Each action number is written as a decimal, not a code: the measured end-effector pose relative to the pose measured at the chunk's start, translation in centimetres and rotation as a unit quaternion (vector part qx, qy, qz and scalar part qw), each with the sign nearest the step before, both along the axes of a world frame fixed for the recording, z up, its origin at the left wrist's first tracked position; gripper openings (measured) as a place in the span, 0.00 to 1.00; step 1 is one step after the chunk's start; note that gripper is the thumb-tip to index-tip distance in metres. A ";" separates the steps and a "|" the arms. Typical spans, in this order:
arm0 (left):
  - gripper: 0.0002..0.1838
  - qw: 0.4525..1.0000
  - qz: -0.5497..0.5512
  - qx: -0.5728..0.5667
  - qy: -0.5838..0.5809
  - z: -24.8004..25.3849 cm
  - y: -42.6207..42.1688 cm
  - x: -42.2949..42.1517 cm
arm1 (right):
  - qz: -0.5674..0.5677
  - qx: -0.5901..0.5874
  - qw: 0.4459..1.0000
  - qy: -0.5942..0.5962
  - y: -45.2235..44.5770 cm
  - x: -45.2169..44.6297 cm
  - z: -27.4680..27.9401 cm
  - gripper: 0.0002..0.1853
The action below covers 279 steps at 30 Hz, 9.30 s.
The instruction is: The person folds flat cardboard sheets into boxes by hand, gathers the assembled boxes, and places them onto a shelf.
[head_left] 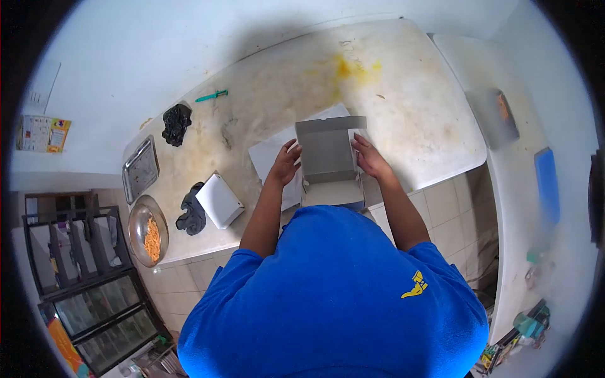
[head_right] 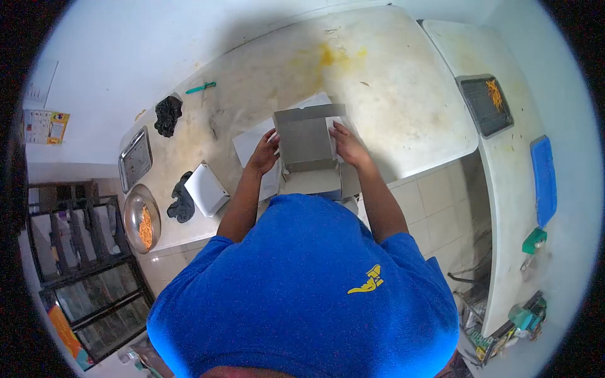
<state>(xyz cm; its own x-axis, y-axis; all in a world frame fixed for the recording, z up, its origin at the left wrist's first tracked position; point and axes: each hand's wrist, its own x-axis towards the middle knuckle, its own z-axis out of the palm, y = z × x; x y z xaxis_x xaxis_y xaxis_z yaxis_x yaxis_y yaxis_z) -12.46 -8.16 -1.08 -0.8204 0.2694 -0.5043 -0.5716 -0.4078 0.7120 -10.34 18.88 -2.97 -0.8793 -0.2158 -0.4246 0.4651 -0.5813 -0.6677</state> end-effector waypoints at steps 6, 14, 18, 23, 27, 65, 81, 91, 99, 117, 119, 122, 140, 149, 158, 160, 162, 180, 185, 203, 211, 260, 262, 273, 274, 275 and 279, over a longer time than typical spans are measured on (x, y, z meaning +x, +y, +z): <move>0.24 0.997 -0.067 -0.007 0.047 -0.4 1.0 -0.7 | 0.028 0.047 0.997 0.061 -0.3 0.0 -0.2 0.13; 0.26 0.928 -0.070 -0.323 0.170 -2.0 2.2 -0.9 | -0.056 0.297 0.950 0.075 -1.6 1.0 0.4 0.17; 0.22 0.893 -0.003 -0.384 0.236 0.6 3.9 1.5 | -0.222 0.676 0.657 0.249 -3.1 3.6 3.1 0.24; 0.17 0.960 -0.081 -0.180 0.198 0.2 2.8 2.2 | -0.071 0.581 0.758 0.289 -7.9 1.8 12.8 0.24; 0.16 0.897 -0.131 -0.304 0.292 2.9 2.9 3.6 | 0.119 0.667 0.690 0.255 -8.7 -4.2 11.8 0.22; 0.12 0.938 0.020 -0.273 0.214 3.4 2.3 3.8 | -0.027 0.231 0.970 0.076 -9.7 1.7 8.3 0.40; 0.12 0.928 0.076 -0.275 0.238 4.3 2.6 4.8 | -0.052 0.208 0.972 0.096 -10.1 2.2 8.1 0.34; 0.14 0.786 0.084 -0.428 0.438 5.1 3.1 5.4 | -0.010 0.114 0.989 0.091 -9.2 2.7 6.8 0.31; 0.15 0.725 0.017 -0.485 0.489 5.8 2.6 4.7 | -0.001 0.427 0.871 0.242 -9.8 2.3 7.4 0.37; 0.09 0.698 0.000 -0.551 0.458 5.5 3.1 4.6 | -0.053 0.467 0.853 0.228 -10.1 2.8 6.4 0.44; 0.09 0.690 -0.004 -0.561 0.458 6.2 3.2 4.5 | -0.064 0.454 0.857 0.235 -10.0 2.4 6.2 0.44; 0.09 0.677 -0.022 -0.580 0.452 6.2 3.0 5.0 | -0.083 0.422 0.870 0.239 -10.0 2.4 5.9 0.44; 0.17 0.700 0.015 -0.481 0.528 6.7 3.3 4.8 | -0.050 0.450 0.853 0.260 -10.2 2.9 6.7 0.42; 0.19 0.571 -0.153 -0.486 0.644 8.1 0.2 2.8 | 0.004 0.464 0.858 0.218 -10.8 3.2 7.1 0.45; 0.15 0.540 -0.159 -0.534 0.631 8.0 1.0 3.0 | -0.021 0.441 0.875 0.196 -11.1 3.2 6.7 0.45; 0.15 0.538 -0.162 -0.546 0.622 7.8 0.7 2.9 | -0.028 0.428 0.884 0.185 -11.1 3.4 6.7 0.44; 0.14 0.533 -0.164 -0.539 0.631 7.6 0.5 2.8 | -0.031 0.423 0.887 0.180 -11.3 3.4 6.4 0.43; 0.10 0.696 -0.016 -0.589 0.411 6.7 2.8 4.1 | -0.097 0.427 0.871 0.222 -12.1 2.1 5.3 0.36; 0.09 0.701 -0.024 -0.573 0.423 7.5 2.9 4.4 | -0.100 0.454 0.854 0.234 -12.2 2.2 5.4 0.35; 0.10 0.715 -0.070 -0.568 0.400 5.3 3.1 2.9 | -0.043 0.415 0.880 0.226 -11.3 1.6 6.9 0.35; 0.08 0.696 -0.080 -0.571 0.429 4.9 2.9 2.9 | -0.072 0.508 0.816 0.266 -9.8 2.2 6.9 0.34; 0.11 0.973 -0.145 0.053 -0.172 5.3 0.6 0.0 | -0.046 0.568 0.691 0.446 -9.3 4.6 4.4 0.05; 0.11 0.951 -0.205 0.157 -0.172 5.1 -0.4 -0.2 | -0.047 0.539 0.735 0.409 -9.4 4.3 4.5 0.05; 0.22 0.949 -0.122 -0.284 -0.062 8.0 3.9 1.4 | 0.017 0.667 0.589 0.456 -9.8 3.7 4.2 0.04; 0.23 0.947 -0.119 -0.293 -0.059 8.2 4.0 1.4 | 0.024 0.673 0.580 0.458 -9.9 3.8 4.4 0.04; 0.22 0.954 -0.112 -0.264 -0.086 8.3 3.9 1.3 | 0.031 0.679 0.570 0.460 -9.8 4.0 4.5 0.04; 0.19 0.958 -0.130 -0.196 -0.165 4.9 1.9 0.0 | 0.030 0.686 0.540 0.487 -10.1 4.2 4.0 0.04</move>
<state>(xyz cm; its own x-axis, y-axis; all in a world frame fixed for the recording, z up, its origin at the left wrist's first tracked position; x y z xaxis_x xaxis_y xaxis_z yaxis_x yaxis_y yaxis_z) -12.41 -6.24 3.80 -0.5301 0.1787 -0.8289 -0.8378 0.0405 0.5445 -6.15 8.80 1.02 -0.8386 -0.3257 0.4367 -0.5044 0.7671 -0.3964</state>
